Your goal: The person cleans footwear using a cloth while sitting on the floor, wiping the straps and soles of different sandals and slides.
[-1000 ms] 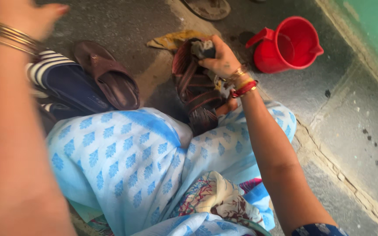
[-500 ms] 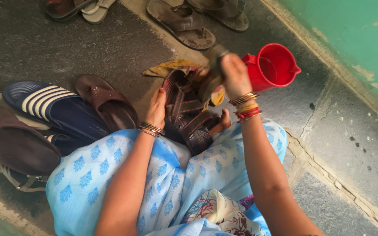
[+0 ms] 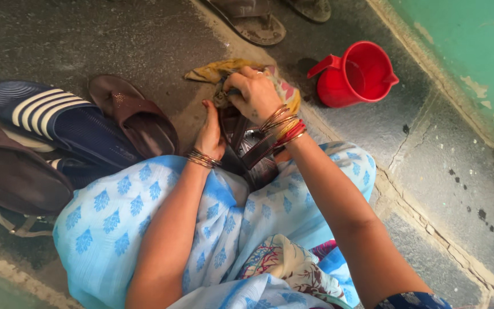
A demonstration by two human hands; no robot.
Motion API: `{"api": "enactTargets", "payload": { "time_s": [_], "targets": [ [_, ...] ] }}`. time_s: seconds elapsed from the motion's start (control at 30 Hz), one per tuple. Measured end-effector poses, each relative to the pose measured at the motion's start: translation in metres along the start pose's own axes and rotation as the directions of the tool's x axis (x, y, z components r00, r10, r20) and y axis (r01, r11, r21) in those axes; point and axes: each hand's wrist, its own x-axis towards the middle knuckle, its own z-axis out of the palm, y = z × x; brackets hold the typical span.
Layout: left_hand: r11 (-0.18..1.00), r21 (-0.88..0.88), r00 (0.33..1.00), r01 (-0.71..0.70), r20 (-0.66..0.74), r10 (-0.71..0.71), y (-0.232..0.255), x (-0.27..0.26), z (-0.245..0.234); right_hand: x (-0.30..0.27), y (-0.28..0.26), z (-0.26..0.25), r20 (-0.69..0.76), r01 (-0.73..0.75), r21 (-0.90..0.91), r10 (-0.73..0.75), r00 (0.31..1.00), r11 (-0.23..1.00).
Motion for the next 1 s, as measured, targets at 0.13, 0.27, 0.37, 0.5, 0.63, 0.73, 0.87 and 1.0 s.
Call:
{"api": "enactTargets", "payload": {
  "time_s": [0.13, 0.27, 0.37, 0.5, 0.63, 0.73, 0.87, 1.0],
  "targets": [
    [0.977, -0.170, 0.992, 0.129, 0.024, -0.127, 0.000, -0.001, -0.003, -0.032, -0.014, 0.004, 0.020, 0.207, -0.015, -0.206, 0.978, 0.978],
    [0.999, -0.005, 0.998, -0.049, 0.042, 0.050, -0.007, 0.002, -0.007, -0.079, -0.014, -0.012, 0.288, 0.178, -0.175, -0.123, 0.950, 0.968],
    [0.981, 0.134, 0.989, -0.143, -0.008, 0.145, -0.008, 0.004, -0.008, -0.091, 0.014, -0.041, 0.550, -0.002, -0.274, 0.158, 0.820, 0.962],
    [0.961, 0.201, 0.978, -0.191, -0.039, 0.203, -0.012, 0.008, -0.004, -0.079, 0.031, -0.079, 0.233, -0.262, -0.030, 0.262, 0.937, 0.965],
    [0.990, 0.052, 0.991, -0.129, 0.039, 0.127, -0.002, -0.001, 0.000, -0.057, -0.004, -0.049, 0.043, 0.094, 0.122, -0.100, 0.994, 0.988],
    [0.999, 0.023, 0.999, -0.049, -0.020, 0.049, 0.005, -0.010, 0.003, -0.054, -0.033, -0.003, 0.133, 0.264, -0.079, -0.252, 0.958, 0.961],
    [0.985, 0.086, 0.988, -0.147, 0.065, 0.142, -0.001, 0.004, -0.002, -0.075, 0.001, 0.013, 0.078, 0.065, -0.030, -0.062, 0.995, 0.997],
    [0.980, 0.126, 0.988, -0.155, 0.016, 0.154, -0.019, 0.018, -0.013, -0.081, 0.053, 0.021, -0.288, -0.276, 0.080, 0.288, 0.913, 0.958]
  ]
}}
